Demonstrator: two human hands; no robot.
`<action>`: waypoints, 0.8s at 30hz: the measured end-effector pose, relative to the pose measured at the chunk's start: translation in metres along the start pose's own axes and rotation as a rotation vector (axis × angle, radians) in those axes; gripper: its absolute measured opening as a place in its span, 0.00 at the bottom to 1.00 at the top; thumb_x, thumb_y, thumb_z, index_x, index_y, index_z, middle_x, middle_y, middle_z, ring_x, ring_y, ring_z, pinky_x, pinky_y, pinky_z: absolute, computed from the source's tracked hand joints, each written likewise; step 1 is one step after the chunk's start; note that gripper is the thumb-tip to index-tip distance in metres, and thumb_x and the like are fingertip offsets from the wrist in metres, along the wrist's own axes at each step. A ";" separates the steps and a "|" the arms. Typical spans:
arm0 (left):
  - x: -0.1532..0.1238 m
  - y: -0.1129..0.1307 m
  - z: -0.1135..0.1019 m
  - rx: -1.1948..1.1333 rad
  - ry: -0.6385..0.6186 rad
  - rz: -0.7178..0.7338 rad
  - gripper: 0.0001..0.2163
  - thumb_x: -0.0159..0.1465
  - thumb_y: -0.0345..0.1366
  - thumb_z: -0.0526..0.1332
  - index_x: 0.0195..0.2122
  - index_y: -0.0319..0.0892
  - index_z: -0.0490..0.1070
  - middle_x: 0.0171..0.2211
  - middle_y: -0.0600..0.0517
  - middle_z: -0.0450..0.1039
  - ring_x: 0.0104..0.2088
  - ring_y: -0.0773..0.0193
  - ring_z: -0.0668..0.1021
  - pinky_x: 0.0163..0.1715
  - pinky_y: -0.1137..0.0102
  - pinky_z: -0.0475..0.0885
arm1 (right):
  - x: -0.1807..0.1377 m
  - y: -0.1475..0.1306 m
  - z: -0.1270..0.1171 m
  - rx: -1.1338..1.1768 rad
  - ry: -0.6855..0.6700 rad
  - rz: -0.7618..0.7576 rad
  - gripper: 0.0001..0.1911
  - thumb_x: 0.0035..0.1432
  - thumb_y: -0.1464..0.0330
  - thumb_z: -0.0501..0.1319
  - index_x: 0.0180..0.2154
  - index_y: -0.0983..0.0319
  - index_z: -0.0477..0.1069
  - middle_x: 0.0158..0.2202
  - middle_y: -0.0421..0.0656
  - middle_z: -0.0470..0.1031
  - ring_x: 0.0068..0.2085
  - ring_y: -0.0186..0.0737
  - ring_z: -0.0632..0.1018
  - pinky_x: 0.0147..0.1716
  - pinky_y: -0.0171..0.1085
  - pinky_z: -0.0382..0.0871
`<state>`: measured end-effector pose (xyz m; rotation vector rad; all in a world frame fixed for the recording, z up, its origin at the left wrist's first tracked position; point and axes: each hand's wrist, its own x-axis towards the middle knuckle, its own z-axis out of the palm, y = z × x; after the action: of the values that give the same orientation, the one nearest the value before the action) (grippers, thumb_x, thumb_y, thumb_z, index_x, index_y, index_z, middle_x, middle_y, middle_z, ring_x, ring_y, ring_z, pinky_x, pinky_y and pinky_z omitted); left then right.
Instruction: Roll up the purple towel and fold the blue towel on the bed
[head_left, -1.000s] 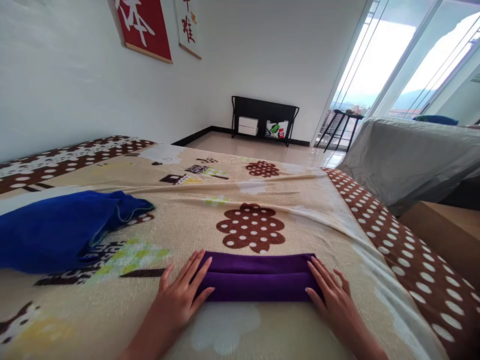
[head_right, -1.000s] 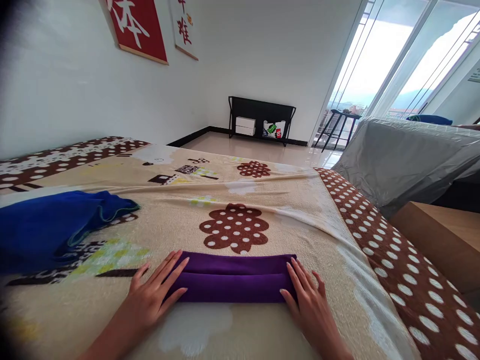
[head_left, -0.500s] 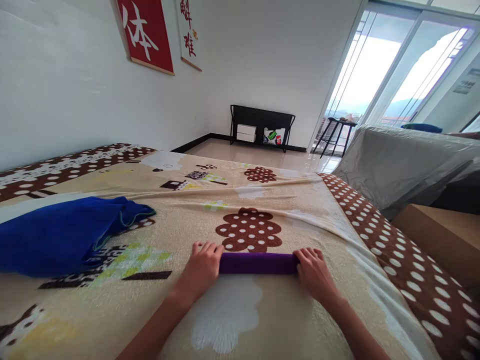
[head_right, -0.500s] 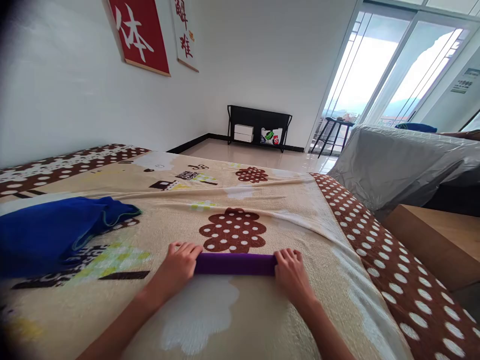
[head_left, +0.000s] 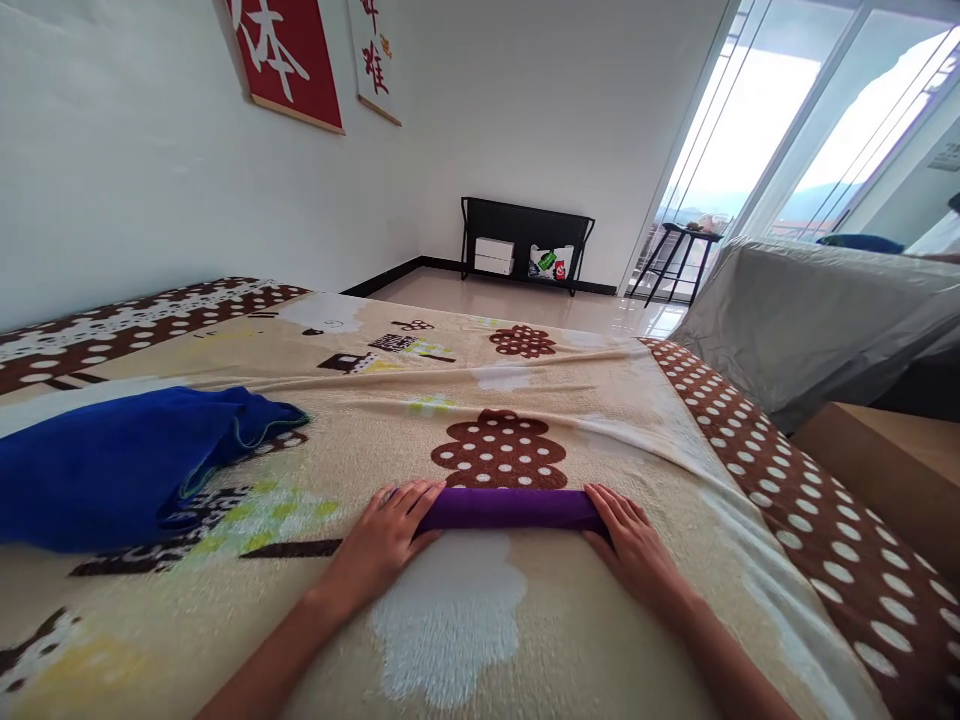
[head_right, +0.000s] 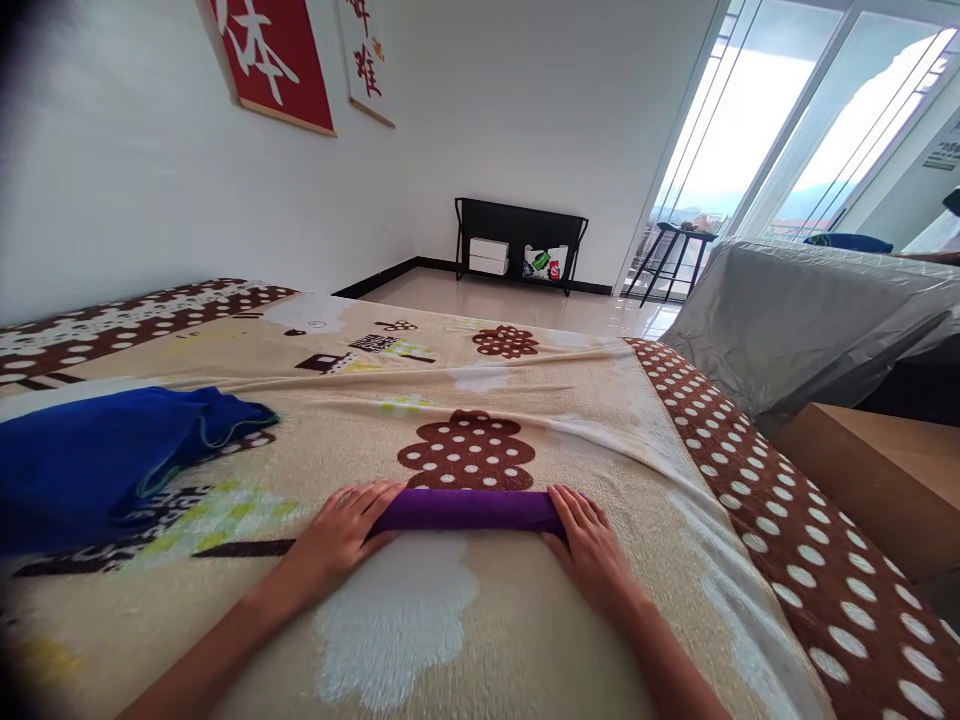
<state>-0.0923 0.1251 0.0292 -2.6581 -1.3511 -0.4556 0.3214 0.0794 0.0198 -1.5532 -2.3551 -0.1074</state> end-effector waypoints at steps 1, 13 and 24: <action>0.000 -0.005 0.000 -0.004 -0.005 0.005 0.25 0.71 0.49 0.51 0.67 0.48 0.57 0.61 0.47 0.68 0.59 0.57 0.70 0.61 0.58 0.56 | 0.000 0.005 0.000 0.003 -0.007 0.002 0.31 0.70 0.57 0.51 0.69 0.58 0.49 0.66 0.49 0.63 0.67 0.43 0.63 0.64 0.50 0.57; 0.013 -0.019 -0.011 -0.110 -0.018 -0.015 0.16 0.70 0.38 0.51 0.56 0.43 0.70 0.51 0.42 0.74 0.53 0.53 0.73 0.54 0.57 0.61 | 0.036 0.010 -0.058 0.066 -0.122 -0.061 0.16 0.66 0.63 0.58 0.54 0.57 0.72 0.48 0.46 0.79 0.49 0.44 0.78 0.55 0.48 0.65; -0.002 0.076 -0.038 -0.620 -0.280 -0.225 0.21 0.57 0.37 0.66 0.53 0.46 0.72 0.46 0.48 0.75 0.49 0.51 0.72 0.52 0.60 0.66 | 0.091 -0.063 -0.292 0.300 -0.019 -0.094 0.21 0.51 0.53 0.70 0.46 0.52 0.76 0.39 0.36 0.80 0.36 0.36 0.80 0.37 0.35 0.76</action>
<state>-0.0402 0.0696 0.0669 -3.1619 -1.8579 -0.6334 0.2964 0.0657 0.3305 -1.3074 -2.3302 0.2303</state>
